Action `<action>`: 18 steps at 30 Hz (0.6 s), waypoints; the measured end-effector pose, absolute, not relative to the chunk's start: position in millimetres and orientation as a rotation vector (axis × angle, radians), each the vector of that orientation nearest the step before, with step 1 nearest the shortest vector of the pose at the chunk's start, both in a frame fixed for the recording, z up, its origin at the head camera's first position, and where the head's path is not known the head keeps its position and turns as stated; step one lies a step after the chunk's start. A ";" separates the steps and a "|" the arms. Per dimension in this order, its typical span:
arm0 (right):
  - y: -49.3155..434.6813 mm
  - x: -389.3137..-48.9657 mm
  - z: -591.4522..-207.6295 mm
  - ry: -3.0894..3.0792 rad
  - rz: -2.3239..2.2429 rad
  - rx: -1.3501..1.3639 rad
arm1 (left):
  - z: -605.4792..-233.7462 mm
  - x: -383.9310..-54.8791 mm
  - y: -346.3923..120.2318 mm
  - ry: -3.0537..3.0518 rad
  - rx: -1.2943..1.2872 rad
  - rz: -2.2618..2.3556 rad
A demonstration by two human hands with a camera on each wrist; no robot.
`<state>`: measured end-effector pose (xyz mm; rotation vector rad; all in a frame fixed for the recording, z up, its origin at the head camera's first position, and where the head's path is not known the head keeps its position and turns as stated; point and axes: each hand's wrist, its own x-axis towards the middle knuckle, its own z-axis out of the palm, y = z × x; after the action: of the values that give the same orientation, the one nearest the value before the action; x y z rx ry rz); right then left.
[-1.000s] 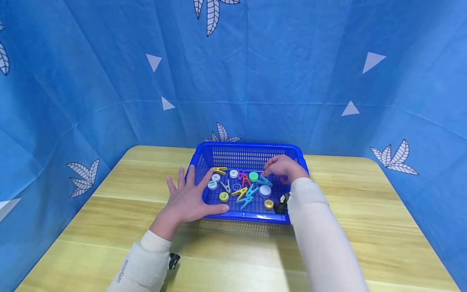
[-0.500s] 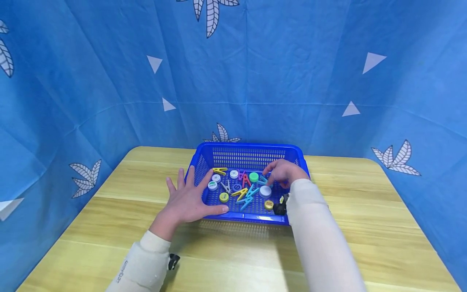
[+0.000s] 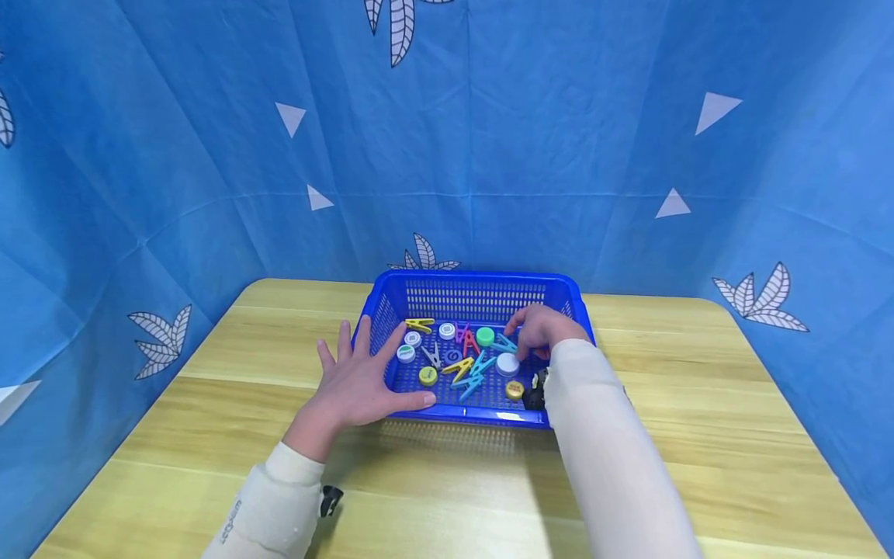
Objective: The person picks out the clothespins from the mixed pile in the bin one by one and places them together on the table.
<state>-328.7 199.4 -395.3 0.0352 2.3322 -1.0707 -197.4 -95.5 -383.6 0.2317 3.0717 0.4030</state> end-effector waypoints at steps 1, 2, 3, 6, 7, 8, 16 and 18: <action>198.9 -328.7 -395.0 2.337 -1.061 0.033 | -383.4 -197.4 -95.5 3.071 0.231 0.401; 198.5 -328.3 -394.6 2.338 -1.058 0.028 | -383.1 -197.3 -95.5 3.073 0.232 0.398; 198.0 -328.6 -394.5 2.341 -1.053 0.030 | -383.0 -197.4 -95.5 3.072 0.232 0.395; 197.0 -329.6 -394.9 2.349 -1.034 0.032 | -382.5 -197.5 -95.4 3.069 0.230 0.395; 196.7 -329.9 -395.4 2.352 -1.026 0.032 | -382.4 -197.3 -95.5 3.068 0.229 0.397; 196.4 -330.1 -395.6 2.352 -1.018 0.030 | -382.4 -197.2 -95.6 3.067 0.228 0.401; 196.0 -332.2 -395.0 2.344 -0.972 0.039 | -383.7 -197.7 -95.8 3.067 0.232 0.415; 195.9 -332.4 -394.5 2.351 -0.959 0.035 | -383.8 -198.0 -95.9 3.072 0.238 0.412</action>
<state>-332.4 195.9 -394.5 0.0347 2.3509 -0.9591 -198.0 -95.9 -383.8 0.2378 3.0721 0.4122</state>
